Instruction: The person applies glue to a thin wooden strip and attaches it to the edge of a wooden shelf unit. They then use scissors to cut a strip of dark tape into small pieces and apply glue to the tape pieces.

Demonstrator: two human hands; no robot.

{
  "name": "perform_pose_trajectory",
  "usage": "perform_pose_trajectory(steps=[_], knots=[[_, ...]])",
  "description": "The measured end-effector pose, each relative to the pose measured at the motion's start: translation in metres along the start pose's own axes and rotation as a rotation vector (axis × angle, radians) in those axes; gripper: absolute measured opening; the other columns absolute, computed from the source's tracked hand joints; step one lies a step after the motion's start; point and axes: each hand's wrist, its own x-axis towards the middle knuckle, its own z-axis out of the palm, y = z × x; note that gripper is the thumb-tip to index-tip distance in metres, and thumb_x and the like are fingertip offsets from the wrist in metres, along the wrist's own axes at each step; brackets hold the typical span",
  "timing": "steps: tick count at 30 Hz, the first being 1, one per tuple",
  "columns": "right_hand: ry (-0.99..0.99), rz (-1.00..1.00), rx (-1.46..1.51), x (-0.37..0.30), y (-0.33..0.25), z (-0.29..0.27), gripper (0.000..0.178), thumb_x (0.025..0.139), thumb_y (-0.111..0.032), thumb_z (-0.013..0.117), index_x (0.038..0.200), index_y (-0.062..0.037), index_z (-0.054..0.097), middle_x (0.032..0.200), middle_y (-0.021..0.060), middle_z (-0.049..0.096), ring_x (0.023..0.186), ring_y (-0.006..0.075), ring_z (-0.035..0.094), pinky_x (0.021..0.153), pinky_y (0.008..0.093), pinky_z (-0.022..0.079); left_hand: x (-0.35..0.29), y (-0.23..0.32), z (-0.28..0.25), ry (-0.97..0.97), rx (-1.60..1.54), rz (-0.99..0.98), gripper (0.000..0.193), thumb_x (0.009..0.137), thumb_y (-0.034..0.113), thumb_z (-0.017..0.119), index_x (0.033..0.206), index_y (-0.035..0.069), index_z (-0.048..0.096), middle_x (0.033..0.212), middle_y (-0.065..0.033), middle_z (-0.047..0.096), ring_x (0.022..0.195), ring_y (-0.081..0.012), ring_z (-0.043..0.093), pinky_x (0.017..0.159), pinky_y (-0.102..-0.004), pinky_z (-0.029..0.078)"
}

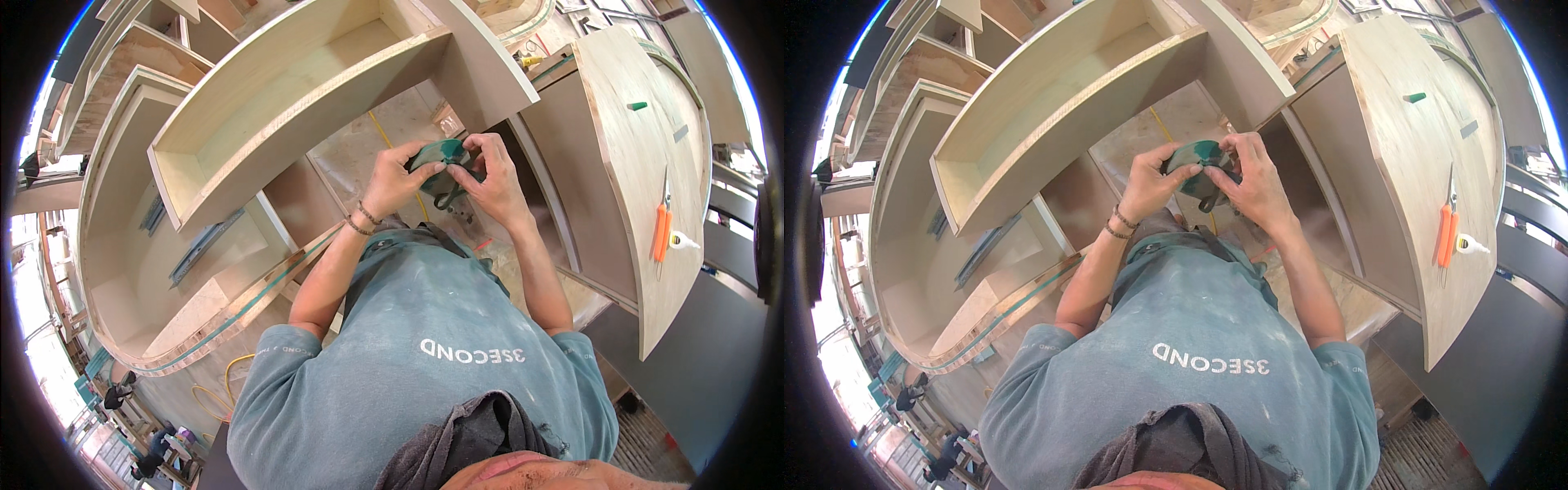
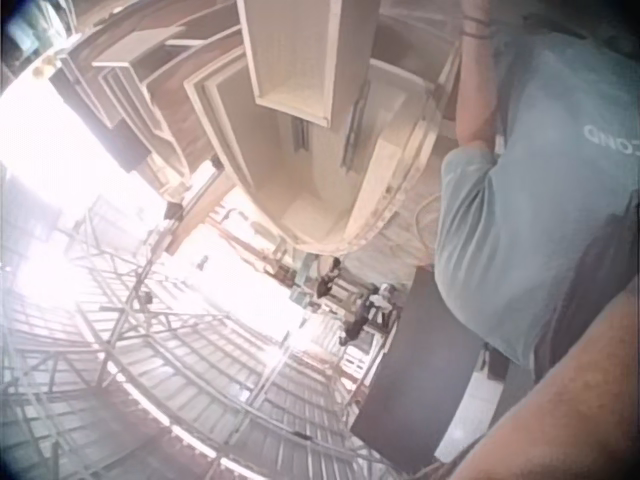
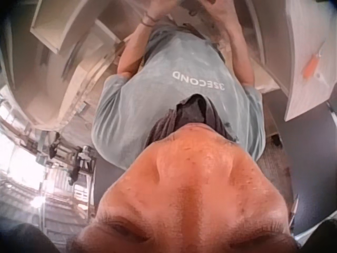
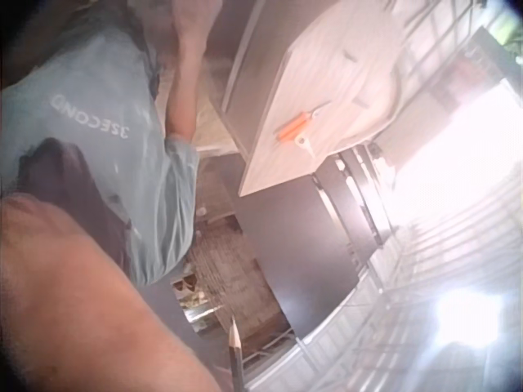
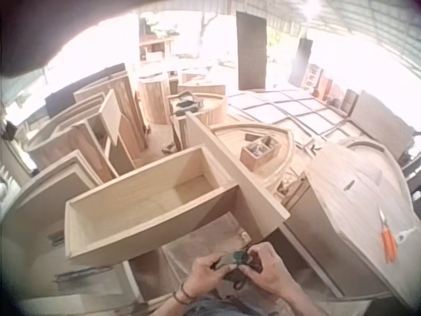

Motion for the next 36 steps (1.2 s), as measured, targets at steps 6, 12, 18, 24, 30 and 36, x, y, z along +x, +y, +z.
perform_pose_trajectory(steps=[6,12,18,24,30,36], knots=[[-0.224,0.125,0.138,0.021,-0.012,-0.006,0.049,0.091,-0.022,0.078,0.132,-0.0040,0.057,0.097,0.0152,0.070,0.080,0.0240,0.067,0.073,0.0355,0.054,0.002,0.004,-0.016,-0.016,0.082,0.051,0.032,0.089,0.012,0.079,0.118,-0.001,0.071,0.098,-0.0104,0.076,0.089,-0.0107,0.067,0.080,-0.0302,0.056],[-0.176,0.026,0.125,0.025,0.000,0.000,0.027,0.088,-0.022,0.079,0.101,0.0013,0.073,0.087,0.0116,0.070,0.071,0.0195,0.063,0.066,0.0330,0.050,0.005,0.005,-0.022,-0.069,0.114,0.039,0.031,0.090,0.008,0.075,0.120,0.002,0.072,0.104,-0.0173,0.076,0.089,-0.0165,0.073,0.081,-0.0322,0.057],[-0.059,0.162,0.137,0.024,0.019,0.024,0.023,0.083,-0.019,0.077,0.087,0.0021,0.068,0.071,0.0128,0.063,0.062,0.0158,0.058,0.058,0.0328,0.046,0.008,0.007,-0.009,0.039,0.216,0.067,0.033,0.088,0.009,0.073,0.121,0.006,0.072,0.098,-0.0215,0.073,0.090,-0.0324,0.075,0.075,-0.0355,0.059],[0.103,0.185,0.126,0.025,0.034,0.059,0.026,0.081,-0.020,0.076,0.084,0.0032,0.064,0.065,0.0181,0.058,0.056,0.0230,0.056,0.055,0.0368,0.046,0.007,-0.009,0.002,0.136,0.327,0.114,0.032,0.089,0.009,0.069,0.120,0.009,0.073,0.093,-0.0258,0.068,0.088,-0.0439,0.068,0.070,-0.0434,0.057],[0.119,0.244,0.108,0.036,0.043,0.084,0.027,0.081,-0.023,0.077,0.089,0.0019,0.070,0.068,0.0198,0.063,0.058,0.0299,0.061,0.058,0.0369,0.049,0.009,-0.016,-0.003,0.150,0.377,-0.004,0.029,0.092,0.008,0.065,0.120,0.008,0.071,0.095,-0.0284,0.067,0.090,-0.0464,0.066,0.070,-0.0477,0.055],[-0.094,0.313,0.234,0.035,0.053,0.068,0.037,0.086,-0.028,0.075,0.111,-0.0003,0.074,0.089,0.0160,0.074,0.073,0.0233,0.071,0.068,0.0350,0.054,0.016,-0.045,-0.005,0.199,0.303,-0.063,0.026,0.096,0.012,0.064,0.121,0.005,0.068,0.097,-0.0250,0.071,0.089,-0.0410,0.071,0.075,-0.0434,0.056]])
